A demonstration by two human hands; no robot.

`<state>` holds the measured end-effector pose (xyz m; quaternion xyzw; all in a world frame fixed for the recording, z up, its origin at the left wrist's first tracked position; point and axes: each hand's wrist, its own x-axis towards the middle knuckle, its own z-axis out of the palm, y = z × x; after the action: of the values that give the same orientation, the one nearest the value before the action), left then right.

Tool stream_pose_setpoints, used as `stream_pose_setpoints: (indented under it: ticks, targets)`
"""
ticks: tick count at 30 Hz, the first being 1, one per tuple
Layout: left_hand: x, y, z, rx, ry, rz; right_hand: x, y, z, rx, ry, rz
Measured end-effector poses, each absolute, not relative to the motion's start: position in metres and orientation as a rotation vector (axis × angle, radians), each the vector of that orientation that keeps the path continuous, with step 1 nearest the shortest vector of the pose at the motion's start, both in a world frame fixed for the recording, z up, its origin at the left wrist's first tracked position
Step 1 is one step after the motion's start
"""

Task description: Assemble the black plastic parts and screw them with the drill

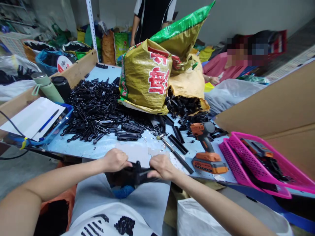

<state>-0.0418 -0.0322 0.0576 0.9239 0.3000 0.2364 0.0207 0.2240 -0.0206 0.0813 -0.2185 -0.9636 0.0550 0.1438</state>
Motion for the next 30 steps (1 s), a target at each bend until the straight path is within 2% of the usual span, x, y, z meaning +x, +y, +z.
stream_pose_setpoints:
  ticks: [3, 7, 10, 13, 17, 20, 22, 24, 30]
  targets:
    - [-0.038, -0.061, 0.081, 2.633, 0.530, 1.057, 0.209, -0.045, 0.104, -0.277, -2.579, 0.501]
    - [-0.012, -0.089, 0.094, 2.300, 0.371, 1.361, 0.168, -0.072, 0.105, 0.030, -2.120, 0.852]
    - [0.003, -0.092, 0.086, 2.215, 0.335, 1.587, 0.135, -0.085, 0.078, -0.096, -1.710, 0.801]
    - [-0.001, -0.083, 0.068, 2.358, 0.366, 1.604, 0.116, -0.077, 0.046, -0.415, -1.443, 0.729]
    - [-0.018, -0.057, 0.034, 2.733, 0.723, 1.447, 0.117, -0.009, 0.026, -0.553, -1.877, 0.788]
    - [-0.024, -0.028, 0.007, 2.988, 1.116, 1.039, 0.129, 0.061, 0.023, -0.969, -2.348, 0.449]
    - [-0.024, -0.012, -0.007, 3.078, 1.178, 0.714, 0.138, 0.096, 0.019, -1.195, -2.546, 0.203]
    - [-0.022, -0.003, -0.015, 3.104, 1.175, 0.498, 0.150, 0.118, 0.011, -1.215, -2.706, 0.086]
    - [-0.010, 0.015, -0.023, 3.040, 1.284, 0.330, 0.174, 0.145, 0.000, -1.286, -2.722, -0.050]
